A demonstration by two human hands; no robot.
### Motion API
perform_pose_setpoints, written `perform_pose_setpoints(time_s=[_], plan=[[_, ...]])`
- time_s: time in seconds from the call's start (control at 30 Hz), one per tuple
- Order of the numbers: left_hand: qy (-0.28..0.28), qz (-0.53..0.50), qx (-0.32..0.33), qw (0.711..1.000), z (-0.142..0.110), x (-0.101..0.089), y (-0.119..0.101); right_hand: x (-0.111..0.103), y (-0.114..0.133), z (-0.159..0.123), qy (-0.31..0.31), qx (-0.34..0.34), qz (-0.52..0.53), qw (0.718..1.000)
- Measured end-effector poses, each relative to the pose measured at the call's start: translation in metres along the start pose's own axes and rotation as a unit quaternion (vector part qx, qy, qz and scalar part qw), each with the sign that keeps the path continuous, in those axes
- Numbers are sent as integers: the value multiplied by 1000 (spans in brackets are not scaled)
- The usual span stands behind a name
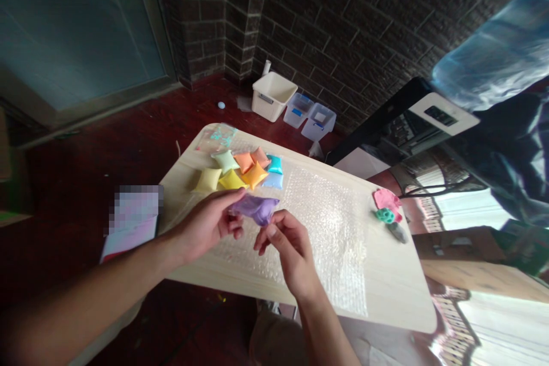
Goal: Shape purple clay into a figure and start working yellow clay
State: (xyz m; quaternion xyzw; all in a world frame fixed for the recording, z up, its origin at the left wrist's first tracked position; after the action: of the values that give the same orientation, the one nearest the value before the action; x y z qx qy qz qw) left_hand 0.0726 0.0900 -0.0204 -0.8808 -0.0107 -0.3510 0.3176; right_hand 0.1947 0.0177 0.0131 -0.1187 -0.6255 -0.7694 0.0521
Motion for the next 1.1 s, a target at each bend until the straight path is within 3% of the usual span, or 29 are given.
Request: perform_pose_setpoints(time_s=[0.1, 0.17, 0.37, 0.7, 0.9, 1.1], plan=[[-1, 138, 116, 984, -9, 5, -16, -6, 0, 2, -12, 4, -60, 998], [10, 190, 137, 972, -9, 6, -15, -11, 0, 3, -26, 7, -110, 994], [22, 116, 131, 984, -2, -5, -19, -21, 6, 5, -61, -30, -136, 988], [-5, 258, 187, 948, -13, 2, -39, -33, 12, 6, -82, -50, -194, 976], [43, 276, 212, 936, -15, 4, -43, -31, 9, 8, -59, -25, -185, 981], [80, 290, 189, 935, -10, 3, -33, -30, 3, 8, -49, 0, -114, 992]])
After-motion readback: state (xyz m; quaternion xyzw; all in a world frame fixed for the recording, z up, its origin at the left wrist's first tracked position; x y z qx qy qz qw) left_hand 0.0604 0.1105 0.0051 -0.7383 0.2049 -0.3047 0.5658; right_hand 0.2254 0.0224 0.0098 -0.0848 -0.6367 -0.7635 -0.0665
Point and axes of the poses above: each hand's wrist, its own z-axis towards the middle knuckle, its own x-axis out of the palm, y = z × x, the point moved 9 cm from there along z, towards the middle knuckle, and after that the axes turned 14 degrees about -x, right-handed, at the moved point
